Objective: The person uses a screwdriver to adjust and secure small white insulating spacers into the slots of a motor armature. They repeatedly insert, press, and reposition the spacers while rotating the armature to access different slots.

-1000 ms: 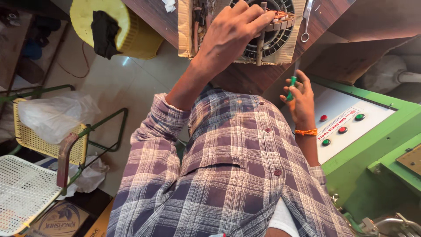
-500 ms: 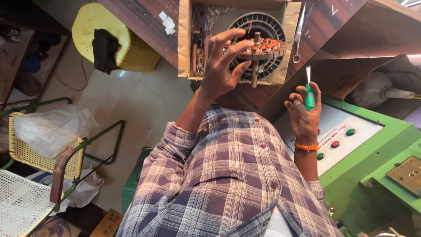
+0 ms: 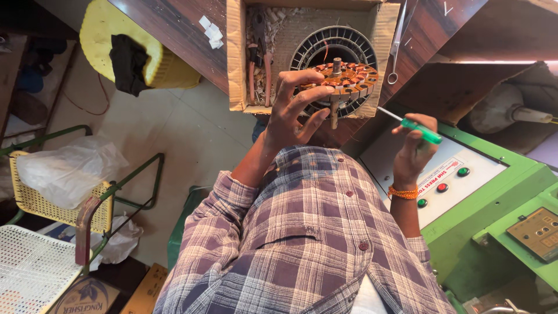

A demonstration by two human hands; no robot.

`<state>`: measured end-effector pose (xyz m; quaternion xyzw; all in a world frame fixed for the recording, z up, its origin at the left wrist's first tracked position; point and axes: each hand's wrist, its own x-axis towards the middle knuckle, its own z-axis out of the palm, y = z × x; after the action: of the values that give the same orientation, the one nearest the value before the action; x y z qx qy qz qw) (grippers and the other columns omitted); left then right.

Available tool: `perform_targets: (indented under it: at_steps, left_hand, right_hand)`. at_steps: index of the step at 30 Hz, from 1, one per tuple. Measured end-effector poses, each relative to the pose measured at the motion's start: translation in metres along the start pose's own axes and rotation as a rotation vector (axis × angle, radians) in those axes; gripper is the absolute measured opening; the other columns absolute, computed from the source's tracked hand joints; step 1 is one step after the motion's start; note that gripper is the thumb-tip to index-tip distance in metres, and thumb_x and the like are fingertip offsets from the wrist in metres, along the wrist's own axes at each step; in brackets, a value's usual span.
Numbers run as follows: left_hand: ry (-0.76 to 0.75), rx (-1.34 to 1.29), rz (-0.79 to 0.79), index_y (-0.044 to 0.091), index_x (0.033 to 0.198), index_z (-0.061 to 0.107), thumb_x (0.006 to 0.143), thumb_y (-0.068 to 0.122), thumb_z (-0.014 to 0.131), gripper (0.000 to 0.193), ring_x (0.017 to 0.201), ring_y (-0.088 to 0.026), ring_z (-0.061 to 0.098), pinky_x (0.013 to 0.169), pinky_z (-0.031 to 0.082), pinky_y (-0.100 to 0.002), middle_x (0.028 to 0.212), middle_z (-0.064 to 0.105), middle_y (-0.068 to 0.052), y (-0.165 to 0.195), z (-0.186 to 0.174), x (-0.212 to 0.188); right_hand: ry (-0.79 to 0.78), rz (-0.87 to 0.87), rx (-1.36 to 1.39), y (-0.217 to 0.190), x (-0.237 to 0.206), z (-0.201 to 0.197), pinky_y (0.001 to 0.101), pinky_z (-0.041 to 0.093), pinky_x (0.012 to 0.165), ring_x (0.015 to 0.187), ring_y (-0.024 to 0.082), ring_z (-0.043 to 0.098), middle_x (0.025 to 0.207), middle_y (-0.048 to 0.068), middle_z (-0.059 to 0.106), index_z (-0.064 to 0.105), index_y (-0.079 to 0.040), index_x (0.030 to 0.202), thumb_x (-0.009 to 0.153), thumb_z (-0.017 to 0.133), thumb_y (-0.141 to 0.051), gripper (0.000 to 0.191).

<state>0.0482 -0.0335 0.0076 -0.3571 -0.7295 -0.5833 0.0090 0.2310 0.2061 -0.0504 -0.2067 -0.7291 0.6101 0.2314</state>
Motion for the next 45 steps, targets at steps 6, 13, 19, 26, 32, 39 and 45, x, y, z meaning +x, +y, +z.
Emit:
perform_targets:
  at_steps: [6, 13, 19, 26, 32, 39, 45]
  left_hand:
    - [-0.020, 0.213, 0.056, 0.018, 0.127, 0.067, 0.090, 0.015, 0.083, 0.041, 0.123, -0.026, 0.050, 0.108, 0.045, -0.042, 0.132, 0.055, -0.005, -0.004, 0.007, 0.008]
    - [-0.113, 0.124, 0.042, 0.017, 0.133, 0.060, 0.090, 0.013, 0.087, 0.051, 0.123, -0.025, 0.052, 0.108, 0.047, -0.041, 0.132, 0.057, -0.004, -0.017, 0.007, 0.014]
    - [-0.082, 0.140, 0.040, 0.013, 0.133, 0.061, 0.085, 0.000, 0.080, 0.054, 0.118, -0.026, 0.062, 0.106, 0.053, -0.041, 0.127, 0.063, -0.003, -0.034, 0.002, 0.015]
    - [-0.149, 0.384, 0.156, 0.015, 0.128, 0.070, 0.090, 0.012, 0.083, 0.040, 0.106, -0.019, 0.065, 0.085, 0.052, -0.036, 0.113, 0.066, 0.003, -0.015, -0.014, 0.027]
    - [-0.285, 0.491, 0.127, 0.019, 0.132, 0.069, 0.092, 0.022, 0.084, 0.043, 0.106, -0.017, 0.062, 0.086, 0.052, -0.035, 0.116, 0.066, 0.006, -0.006, -0.013, 0.032]
    - [-0.109, 0.121, 0.028, 0.020, 0.141, 0.060, 0.087, 0.011, 0.085, 0.060, 0.130, -0.025, 0.055, 0.117, 0.048, -0.041, 0.140, 0.058, 0.001, -0.019, -0.013, 0.017]
    - [-0.016, -0.020, 0.068, 0.018, 0.135, 0.061, 0.090, 0.014, 0.089, 0.053, 0.125, -0.025, 0.058, 0.111, 0.050, -0.041, 0.134, 0.060, -0.002, -0.031, 0.009, 0.000]
  right_hand:
    - [0.116, 0.130, 0.077, 0.001, 0.028, 0.004, 0.0354, 0.063, 0.092, 0.101, 0.020, 0.069, 0.117, 0.011, 0.059, 0.052, 0.001, 0.128, 0.115, 0.044, -0.053, 0.056]
    - [0.197, 0.227, 0.234, 0.012, 0.041, -0.016, 0.0374, 0.065, 0.097, 0.112, 0.026, 0.074, 0.122, 0.011, 0.061, 0.050, -0.004, 0.131, 0.114, 0.045, -0.053, 0.052]
    - [0.301, 0.337, 0.418, 0.027, 0.034, -0.024, 0.0387, 0.066, 0.093, 0.107, 0.028, 0.074, 0.117, 0.014, 0.064, 0.052, -0.004, 0.132, 0.110, 0.049, -0.054, 0.056]
    - [0.273, 0.395, 0.438, 0.027, 0.033, -0.027, 0.0378, 0.065, 0.094, 0.105, 0.026, 0.073, 0.116, 0.013, 0.064, 0.053, -0.003, 0.132, 0.110, 0.052, -0.054, 0.056]
    - [0.176, 0.391, 0.363, 0.023, 0.030, -0.023, 0.0382, 0.065, 0.086, 0.097, 0.023, 0.071, 0.112, 0.012, 0.063, 0.052, -0.004, 0.129, 0.110, 0.053, -0.056, 0.055]
    - [0.170, 0.417, 0.396, 0.013, 0.022, -0.012, 0.0370, 0.064, 0.085, 0.098, 0.022, 0.070, 0.112, 0.012, 0.063, 0.053, -0.004, 0.130, 0.110, 0.054, -0.056, 0.056]
    - [0.269, 0.452, 0.501, 0.017, 0.022, -0.010, 0.0376, 0.065, 0.095, 0.104, 0.025, 0.073, 0.112, 0.011, 0.064, 0.053, -0.003, 0.126, 0.105, 0.056, -0.054, 0.055]
